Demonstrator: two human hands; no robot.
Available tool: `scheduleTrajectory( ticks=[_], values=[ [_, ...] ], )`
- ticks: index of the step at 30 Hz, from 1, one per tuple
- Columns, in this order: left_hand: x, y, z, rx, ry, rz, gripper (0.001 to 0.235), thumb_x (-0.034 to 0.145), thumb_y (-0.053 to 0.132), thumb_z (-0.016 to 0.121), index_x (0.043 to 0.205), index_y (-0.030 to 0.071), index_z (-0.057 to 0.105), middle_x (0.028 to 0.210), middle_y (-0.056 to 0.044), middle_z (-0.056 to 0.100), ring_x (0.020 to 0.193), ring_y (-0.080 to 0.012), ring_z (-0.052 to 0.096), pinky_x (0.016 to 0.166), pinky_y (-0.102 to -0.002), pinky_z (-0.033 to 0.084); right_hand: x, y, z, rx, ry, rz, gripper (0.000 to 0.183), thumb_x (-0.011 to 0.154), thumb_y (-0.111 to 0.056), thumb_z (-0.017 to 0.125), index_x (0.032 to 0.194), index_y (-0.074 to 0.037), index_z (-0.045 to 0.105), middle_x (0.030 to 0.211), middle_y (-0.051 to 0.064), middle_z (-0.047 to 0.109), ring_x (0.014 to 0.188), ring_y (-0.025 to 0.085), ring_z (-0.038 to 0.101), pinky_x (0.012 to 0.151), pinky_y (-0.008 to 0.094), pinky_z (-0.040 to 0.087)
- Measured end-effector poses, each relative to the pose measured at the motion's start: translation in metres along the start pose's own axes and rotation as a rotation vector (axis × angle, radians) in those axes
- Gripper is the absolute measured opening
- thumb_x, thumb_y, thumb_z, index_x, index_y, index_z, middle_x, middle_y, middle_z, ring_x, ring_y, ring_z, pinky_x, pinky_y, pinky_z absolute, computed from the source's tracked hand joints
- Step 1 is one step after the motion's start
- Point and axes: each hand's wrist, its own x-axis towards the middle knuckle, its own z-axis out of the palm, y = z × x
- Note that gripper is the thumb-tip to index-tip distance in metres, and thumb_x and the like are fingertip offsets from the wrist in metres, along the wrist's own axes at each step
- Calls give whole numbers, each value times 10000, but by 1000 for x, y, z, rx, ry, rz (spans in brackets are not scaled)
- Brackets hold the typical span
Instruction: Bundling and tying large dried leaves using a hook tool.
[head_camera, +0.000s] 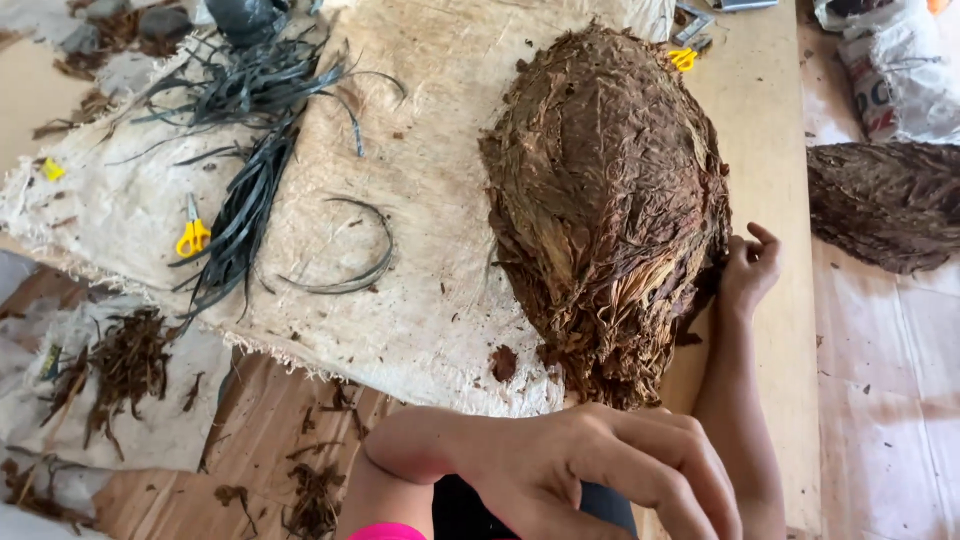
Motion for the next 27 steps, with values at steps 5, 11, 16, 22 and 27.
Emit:
scheduleTrajectory(
  ticks=[5, 11, 16, 22, 27],
  values=[
    [5, 4, 10, -66, -23, -5, 399, 1148, 487, 436, 1335, 173, 599, 1405, -12, 603, 1389, -204, 642, 1319, -396, 552, -10, -9, -5, 15, -39, 71, 226, 1031, -42, 659, 1223, -161, 652, 833, -72, 545, 647, 34, 447, 540, 167, 429],
    [8, 9, 16, 21, 116, 105, 232, 1176, 317, 476, 1287, 153, 598, 1335, -4, 626, 1306, -237, 686, 1249, -419, 585, -14, -8, -5, -6, -34, 31, 192, 1012, -51, 646, 1168, -154, 688, 794, -72, 499, 658, 43, 413, 541, 214, 382],
    [12, 12, 16, 97, 102, 150, 368, 1152, 382, 395, 1260, 106, 612, 1321, -45, 638, 1264, -293, 707, 1237, -445, 551, -16, -18, -3, -37, -63, 59, 198, 1028, -30, 644, 1173, -161, 680, 823, -66, 558, 658, 44, 478, 537, 187, 467],
    [13, 14, 12, 201, 19, 165, 549, 1132, 490, 242, 1270, 77, 576, 1340, -72, 614, 1236, -349, 708, 1227, -483, 546, -12, -9, -3, -2, -59, 43, 179, 1031, -37, 689, 1139, -178, 711, 805, -91, 533, 690, 32, 453, 579, 173, 448],
    [5, 42, 50, 347, 573, 268, 386, 1177, 374, 358, 1089, 58, 562, 1208, -111, 640, 1088, -302, 694, 1118, -481, 541, 8, 27, -4, -50, -52, -103, 144, 1027, -77, 698, 1139, -162, 727, 788, -59, 542, 697, 54, 466, 608, 231, 429]
  ],
)
